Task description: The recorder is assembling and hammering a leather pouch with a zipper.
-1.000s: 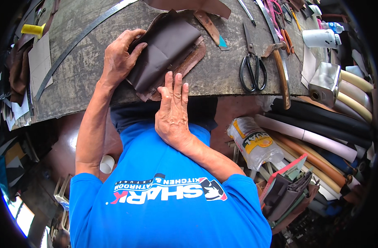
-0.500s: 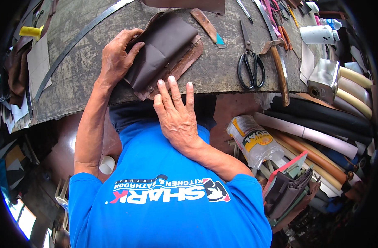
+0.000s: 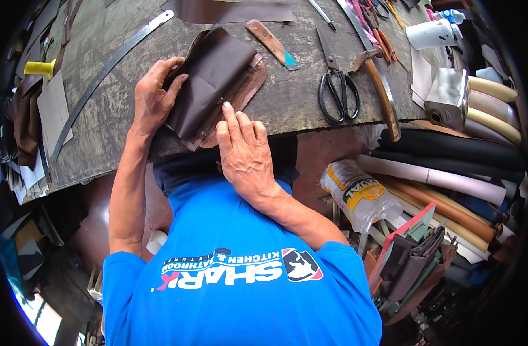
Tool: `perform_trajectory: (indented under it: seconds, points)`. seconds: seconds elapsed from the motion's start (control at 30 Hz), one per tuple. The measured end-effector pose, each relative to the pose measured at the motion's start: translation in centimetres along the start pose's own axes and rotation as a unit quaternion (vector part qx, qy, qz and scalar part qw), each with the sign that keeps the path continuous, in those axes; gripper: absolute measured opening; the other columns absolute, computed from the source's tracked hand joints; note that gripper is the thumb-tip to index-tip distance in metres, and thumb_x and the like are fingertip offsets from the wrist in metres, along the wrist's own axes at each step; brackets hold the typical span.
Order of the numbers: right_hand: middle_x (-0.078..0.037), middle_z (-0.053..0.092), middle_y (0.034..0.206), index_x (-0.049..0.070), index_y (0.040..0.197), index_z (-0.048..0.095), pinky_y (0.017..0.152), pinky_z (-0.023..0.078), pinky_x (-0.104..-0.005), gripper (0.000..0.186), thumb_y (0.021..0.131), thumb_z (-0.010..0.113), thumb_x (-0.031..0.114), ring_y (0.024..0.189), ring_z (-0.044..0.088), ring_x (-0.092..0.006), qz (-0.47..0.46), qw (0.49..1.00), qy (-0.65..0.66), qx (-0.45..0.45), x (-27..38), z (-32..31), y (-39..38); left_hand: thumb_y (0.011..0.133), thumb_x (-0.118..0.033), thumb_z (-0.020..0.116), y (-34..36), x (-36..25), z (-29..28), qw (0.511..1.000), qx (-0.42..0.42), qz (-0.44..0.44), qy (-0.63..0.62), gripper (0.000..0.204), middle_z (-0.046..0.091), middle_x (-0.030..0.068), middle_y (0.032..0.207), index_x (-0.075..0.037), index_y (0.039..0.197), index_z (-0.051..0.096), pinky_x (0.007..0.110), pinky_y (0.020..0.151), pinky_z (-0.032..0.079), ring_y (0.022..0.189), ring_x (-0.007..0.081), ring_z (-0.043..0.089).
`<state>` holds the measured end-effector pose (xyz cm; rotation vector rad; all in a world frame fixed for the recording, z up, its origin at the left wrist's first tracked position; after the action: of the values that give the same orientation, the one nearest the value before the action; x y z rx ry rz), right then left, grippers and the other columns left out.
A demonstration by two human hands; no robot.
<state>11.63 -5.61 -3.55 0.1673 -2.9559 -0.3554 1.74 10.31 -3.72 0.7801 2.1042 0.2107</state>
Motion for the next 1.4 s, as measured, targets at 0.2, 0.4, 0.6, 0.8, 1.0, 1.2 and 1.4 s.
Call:
perform_trajectory:
  seconds: [0.2,0.4,0.6,0.8,1.0,1.2,1.4]
  points:
    - [-0.024,0.058,0.134,-0.005,0.116,0.058,0.087,0.050,-0.0397,0.032,0.087,0.057,0.007,0.106,0.059,-0.0321,0.019,0.999,0.037,-0.029,-1.6,-0.6,1.5,0.086,-0.009,0.074,-0.1,0.0,-0.1,1.000,0.009,-0.008,0.014,0.031,0.070,0.0102,0.100,-0.009,0.116,0.066,0.039,0.075,0.056,0.089,0.0312,0.070]
    - [-0.025,0.059,0.133,-0.006,0.113,0.057,0.079,0.051,-0.0400,0.029,0.086,0.057,0.005,0.094,0.059,-0.0311,0.061,0.998,0.007,-0.023,-4.4,-0.6,3.3,0.086,-0.009,0.073,-0.1,-0.1,-0.1,1.000,0.009,-0.007,0.020,0.031,0.069,0.0109,0.100,-0.009,0.116,0.066,0.039,0.075,0.056,0.089,0.0314,0.070]
    - [-0.020,0.060,0.134,-0.002,0.116,0.057,0.080,0.050,-0.0412,0.034,0.082,0.061,0.004,0.094,0.059,-0.0299,0.054,0.998,-0.014,-0.022,-8.1,-2.4,2.7,0.087,-0.007,0.073,0.6,-0.5,1.1,1.000,0.019,-0.008,-0.007,0.030,0.068,0.0133,0.099,-0.007,0.116,0.066,0.037,0.075,0.055,0.089,0.0317,0.070]
    - [-0.021,0.060,0.125,-0.001,0.113,0.058,0.100,0.049,-0.0454,0.026,0.088,0.060,0.005,0.114,0.060,-0.0388,0.332,0.926,-0.060,-0.172,-27.6,-10.5,-7.5,0.093,-0.001,0.068,-0.7,1.5,0.1,0.992,0.045,-0.095,-0.066,0.027,0.068,0.0116,0.103,-0.001,0.120,0.065,0.033,0.086,0.053,0.097,0.0212,0.068]
    - [-0.028,0.057,0.133,-0.002,0.100,0.055,0.097,0.049,-0.0458,0.021,0.088,0.065,0.012,0.114,0.060,-0.0430,0.459,0.881,-0.017,-0.112,-46.9,-15.8,-21.2,0.097,-0.005,0.066,-0.5,2.5,1.1,0.990,0.069,-0.109,-0.055,0.029,0.070,0.0097,0.107,-0.002,0.126,0.063,0.032,0.090,0.052,0.099,0.0168,0.066]
    - [-0.023,0.063,0.117,0.000,0.095,0.057,0.091,0.050,-0.0468,0.021,0.088,0.067,0.018,0.103,0.061,-0.0422,0.247,0.950,-0.159,-0.109,-52.8,-16.8,-19.0,0.096,-0.002,0.066,-0.9,3.4,1.3,0.987,0.073,-0.132,-0.051,0.029,0.069,0.0107,0.112,-0.002,0.125,0.063,0.033,0.093,0.053,0.105,0.0192,0.067]
    - [-0.022,0.064,0.092,-0.001,0.086,0.061,0.080,0.049,-0.0470,0.026,0.086,0.072,0.023,0.090,0.063,-0.0420,0.405,0.906,-0.115,0.045,-57.4,-15.4,-18.5,0.097,-0.001,0.065,-1.2,3.6,1.2,0.986,0.073,-0.138,-0.052,0.028,0.068,0.0096,0.111,-0.001,0.124,0.063,0.032,0.093,0.051,0.103,0.0179,0.066]
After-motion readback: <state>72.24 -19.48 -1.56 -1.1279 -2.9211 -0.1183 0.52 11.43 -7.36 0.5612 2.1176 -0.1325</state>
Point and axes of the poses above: each hand's wrist, its own y-axis towards the middle knuckle, its own z-axis out of the palm, x = y × z, the point moved 10 cm from there along y, towards the middle knuckle
